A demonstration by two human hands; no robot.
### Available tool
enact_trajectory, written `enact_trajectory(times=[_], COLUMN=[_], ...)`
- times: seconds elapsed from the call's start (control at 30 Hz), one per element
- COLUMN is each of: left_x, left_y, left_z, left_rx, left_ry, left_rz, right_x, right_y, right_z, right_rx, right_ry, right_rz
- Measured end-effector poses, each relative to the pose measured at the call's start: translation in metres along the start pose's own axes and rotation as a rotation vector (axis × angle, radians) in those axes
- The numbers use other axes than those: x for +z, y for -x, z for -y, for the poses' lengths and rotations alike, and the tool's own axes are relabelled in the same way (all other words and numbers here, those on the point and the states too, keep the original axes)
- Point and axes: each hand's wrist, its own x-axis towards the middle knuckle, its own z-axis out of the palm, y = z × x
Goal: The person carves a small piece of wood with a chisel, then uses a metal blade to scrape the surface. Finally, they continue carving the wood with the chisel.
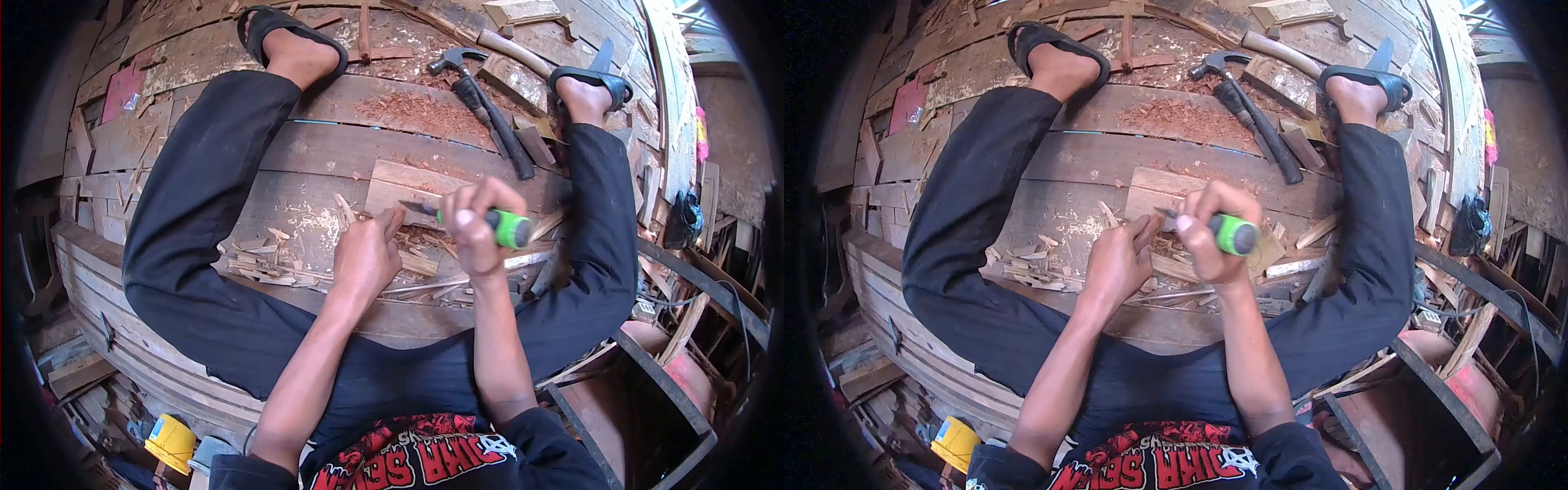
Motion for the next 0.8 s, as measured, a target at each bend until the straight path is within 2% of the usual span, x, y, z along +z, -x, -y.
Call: enact_trajectory(times=[0.07,0.23,0.33,0.47,0.53,0.63,0.73,0.8], left_x=[-0.002,0.001,0.001,0.002,0.008,0.001,0.004,0.004], left_y=[-0.002,-0.002,-0.004,-0.005,-0.002,-0.005,-0.004,-0.002], left_z=[-0.005,0.003,0.001,0.004,0.007,-0.004,0.002,-0.002], left_rx=[0.013,0.05,0.047,0.053,0.086,0.014,0.076,0.056], left_ry=[-0.03,0.018,0.004,0.01,0.052,-0.013,0.032,0.014], left_rz=[0.002,-0.035,-0.015,-0.038,-0.07,-0.015,-0.051,-0.025], right_x=[-0.004,0.002,-0.003,-0.002,-0.002,0.002,0.001,-0.005], right_y=[0.0,0.002,0.003,0.004,0.007,0.002,0.005,0.007], right_z=[-0.01,0.002,-0.008,0.0,-0.004,0.002,0.001,-0.014], right_rx=[-0.005,-0.005,-0.025,-0.04,0.014,-0.015,-0.036,-0.047], right_ry=[0.134,-0.073,0.106,-0.007,0.03,0.075,0.007,0.15], right_rz=[0.02,-0.006,0.018,0.013,0.004,0.026,0.021,0.062])
